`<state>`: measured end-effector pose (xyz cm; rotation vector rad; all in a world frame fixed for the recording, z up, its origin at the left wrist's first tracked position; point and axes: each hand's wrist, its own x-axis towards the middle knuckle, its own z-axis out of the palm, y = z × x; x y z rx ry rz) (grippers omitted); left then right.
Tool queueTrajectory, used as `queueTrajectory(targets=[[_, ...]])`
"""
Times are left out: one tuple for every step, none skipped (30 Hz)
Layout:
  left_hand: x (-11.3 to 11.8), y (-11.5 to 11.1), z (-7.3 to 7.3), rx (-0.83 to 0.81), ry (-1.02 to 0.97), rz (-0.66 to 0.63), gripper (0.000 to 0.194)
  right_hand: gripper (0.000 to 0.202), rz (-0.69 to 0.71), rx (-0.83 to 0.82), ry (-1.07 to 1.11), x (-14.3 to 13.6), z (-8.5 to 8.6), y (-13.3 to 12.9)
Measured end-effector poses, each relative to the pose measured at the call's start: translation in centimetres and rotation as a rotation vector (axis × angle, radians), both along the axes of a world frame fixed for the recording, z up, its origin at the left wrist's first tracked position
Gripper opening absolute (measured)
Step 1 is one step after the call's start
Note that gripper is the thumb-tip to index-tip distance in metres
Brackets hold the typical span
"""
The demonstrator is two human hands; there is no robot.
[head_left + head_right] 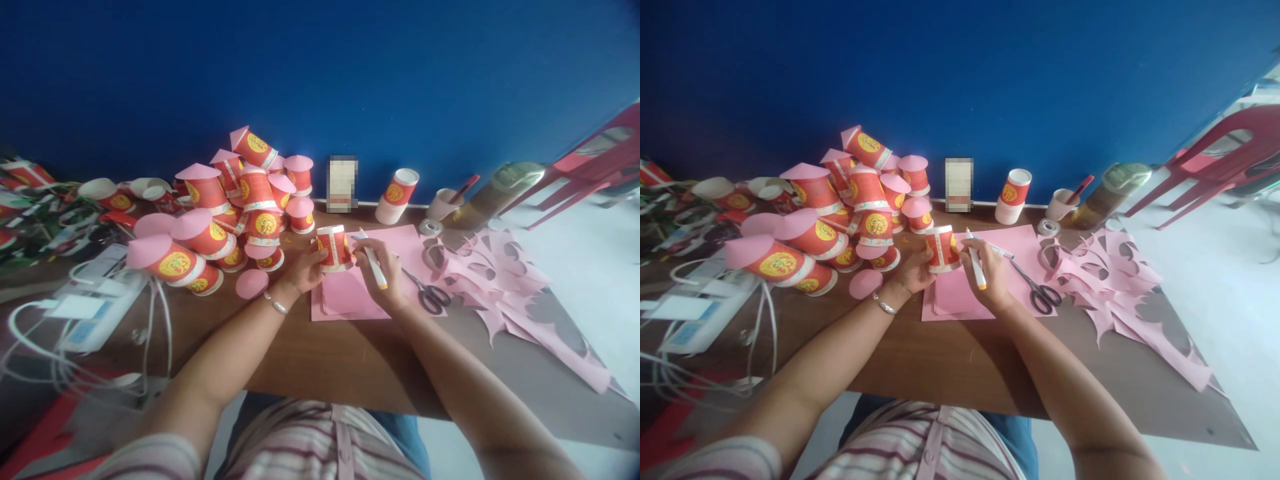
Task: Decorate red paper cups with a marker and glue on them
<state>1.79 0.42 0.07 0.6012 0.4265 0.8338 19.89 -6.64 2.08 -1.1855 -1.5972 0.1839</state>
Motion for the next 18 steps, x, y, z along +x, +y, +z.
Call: queueTrajectory(targets=[[0.0, 0.0, 0.0, 0.021, 0.005, 0.004, 0.039, 0.016, 0.017, -0.009, -0.007, 0.0, -0.2, 0.1], [0.0, 0.1, -0.1, 0.049, 0.008, 0.004, 0.042, 0.016, 0.027, -0.014, -0.015, -0.1, -0.5, 0.3], [0.0, 0.1, -0.1, 0.073, 0.008, 0.003, 0.046, 0.017, 0.031, -0.018, -0.021, -0.1, -0.6, 0.4], [0.1, 0.1, -0.1, 0.081, 0.002, 0.007, 0.049, 0.018, 0.028, -0.019, -0.023, -0.1, -0.8, 0.5], [0.1, 0.1, 0.0, 0.082, -0.004, 0.013, 0.051, 0.019, 0.028, -0.016, -0.023, 0.0, -1.0, 0.6], [0.1, 0.1, 0.0, 0.078, -0.010, 0.021, 0.052, 0.021, 0.036, -0.011, -0.023, 0.0, -1.1, 0.7], [0.2, 0.1, 0.1, 0.071, -0.014, 0.031, 0.051, 0.025, 0.052, -0.001, -0.025, 0.1, -1.2, 0.8], [0.2, 0.1, 0.2, 0.059, -0.017, 0.043, 0.049, 0.028, 0.070, 0.011, -0.029, 0.1, -1.4, 0.9], [0.2, 0.1, 0.4, 0.041, -0.019, 0.051, 0.045, 0.032, 0.088, 0.021, -0.038, 0.2, -1.5, 0.9], [0.2, 0.1, 0.5, 0.021, -0.020, 0.056, 0.041, 0.036, 0.101, 0.029, -0.050, 0.2, -1.6, 1.0], [0.2, 0.1, 0.6, -0.001, -0.022, 0.056, 0.037, 0.039, 0.105, 0.037, -0.062, 0.3, -1.7, 1.1], [0.2, 0.1, 0.7, -0.020, -0.027, 0.052, 0.034, 0.040, 0.101, 0.049, -0.073, 0.3, -1.7, 1.1], [0.3, 0.2, 0.8, -0.032, -0.033, 0.050, 0.032, 0.039, 0.093, 0.066, -0.087, 0.3, -1.7, 1.1], [0.3, 0.2, 0.8, -0.036, -0.040, 0.053, 0.030, 0.036, 0.081, 0.089, -0.104, 0.3, -1.8, 1.1], [0.3, 0.2, 0.8, -0.032, -0.044, 0.059, 0.029, 0.032, 0.064, 0.113, -0.127, 0.3, -1.8, 1.0], [0.3, 0.1, 0.8, -0.023, -0.046, 0.065, 0.029, 0.028, 0.041, 0.136, -0.153, 0.3, -1.8, 1.0], [0.4, 0.1, 0.7, -0.011, -0.045, 0.069, 0.029, 0.026, 0.017, 0.157, -0.187, 0.4, -1.8, 0.9], [0.4, 0.0, 0.7, 0.005, -0.041, 0.068, 0.030, 0.026, -0.004, 0.176, -0.228, 0.4, -1.8, 0.8]])
